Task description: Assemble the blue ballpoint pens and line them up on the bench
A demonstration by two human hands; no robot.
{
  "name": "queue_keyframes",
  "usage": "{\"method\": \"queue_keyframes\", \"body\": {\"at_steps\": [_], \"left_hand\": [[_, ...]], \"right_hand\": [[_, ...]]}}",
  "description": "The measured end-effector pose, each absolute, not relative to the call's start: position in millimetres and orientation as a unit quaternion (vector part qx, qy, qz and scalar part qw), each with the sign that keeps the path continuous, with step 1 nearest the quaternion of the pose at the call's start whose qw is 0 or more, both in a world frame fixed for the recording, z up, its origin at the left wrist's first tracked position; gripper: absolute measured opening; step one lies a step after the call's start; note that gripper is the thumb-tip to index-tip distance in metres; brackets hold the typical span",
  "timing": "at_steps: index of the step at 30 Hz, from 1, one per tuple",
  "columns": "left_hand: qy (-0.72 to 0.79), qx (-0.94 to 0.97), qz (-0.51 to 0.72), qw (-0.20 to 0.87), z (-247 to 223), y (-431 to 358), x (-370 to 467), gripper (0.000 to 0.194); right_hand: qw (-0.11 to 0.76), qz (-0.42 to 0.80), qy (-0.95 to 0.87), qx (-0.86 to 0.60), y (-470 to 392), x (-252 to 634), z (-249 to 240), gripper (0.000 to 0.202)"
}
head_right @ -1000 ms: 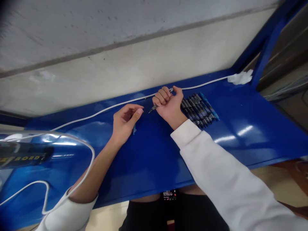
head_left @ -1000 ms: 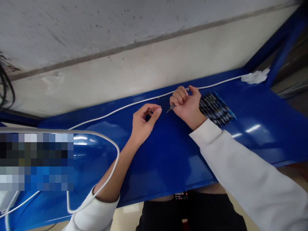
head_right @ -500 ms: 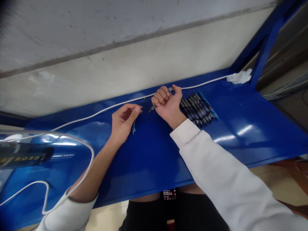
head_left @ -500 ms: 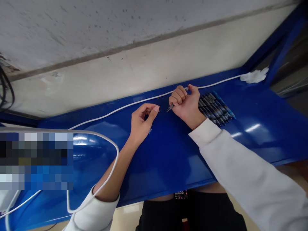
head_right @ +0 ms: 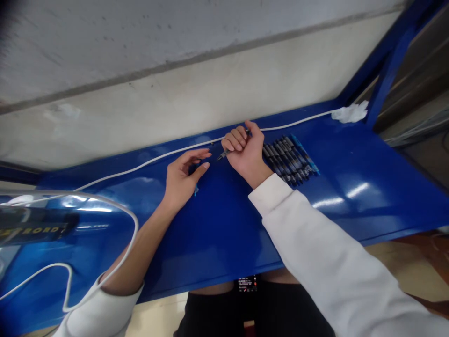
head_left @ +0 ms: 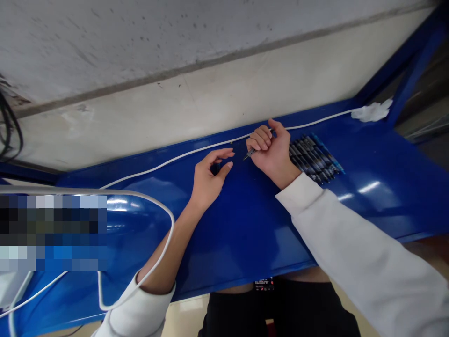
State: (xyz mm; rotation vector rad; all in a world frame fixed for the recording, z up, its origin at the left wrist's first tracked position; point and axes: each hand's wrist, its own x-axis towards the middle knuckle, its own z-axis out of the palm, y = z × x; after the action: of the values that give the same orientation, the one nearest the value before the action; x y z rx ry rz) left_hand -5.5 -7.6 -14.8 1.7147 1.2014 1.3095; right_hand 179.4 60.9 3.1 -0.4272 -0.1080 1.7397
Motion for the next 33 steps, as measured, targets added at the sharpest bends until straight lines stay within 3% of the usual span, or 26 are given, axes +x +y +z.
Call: {"method": "queue_keyframes", "body": {"at_steps": [6,13,16,18,21,25,29,33], "left_hand": [[0.452,0.698,0.459,0.313,-12,-8,-6,0.033],[0.445,0.588,0.571,0.361,-23,-3,-9,0.015],[0.452,0.552,0.602,0.36,-26,-1,-12,0.018],[0.454,0.536,0.616,0.356,-27,1,-13,0.019],[0.453,0.526,0.625,0.358,-28,2,-13,0.018],[0.455,0.551,0.6,0.359,-26,1,-11,0.016],[0.455,0.605,0.553,0.349,-21,-3,-7,0.014],[0.446,0.668,0.502,0.322,-16,-9,-2,0.016]], "right_hand": [[0.658,0.71,-0.119,-0.221,67,171,-2,0.043],[0.632,0.705,-0.171,-0.273,67,169,-3,0.036],[0.633,0.623,-0.317,-0.334,57,169,-1,0.035],[0.597,0.529,-0.475,-0.372,42,171,-1,0.032],[0.469,0.362,-0.704,-0.392,13,176,-1,0.031],[0.291,0.191,-0.847,-0.401,-20,181,-6,0.043],[0.234,0.139,-0.876,-0.398,-34,183,-10,0.042],[0.239,0.141,-0.876,-0.395,-36,184,-11,0.031]]}}
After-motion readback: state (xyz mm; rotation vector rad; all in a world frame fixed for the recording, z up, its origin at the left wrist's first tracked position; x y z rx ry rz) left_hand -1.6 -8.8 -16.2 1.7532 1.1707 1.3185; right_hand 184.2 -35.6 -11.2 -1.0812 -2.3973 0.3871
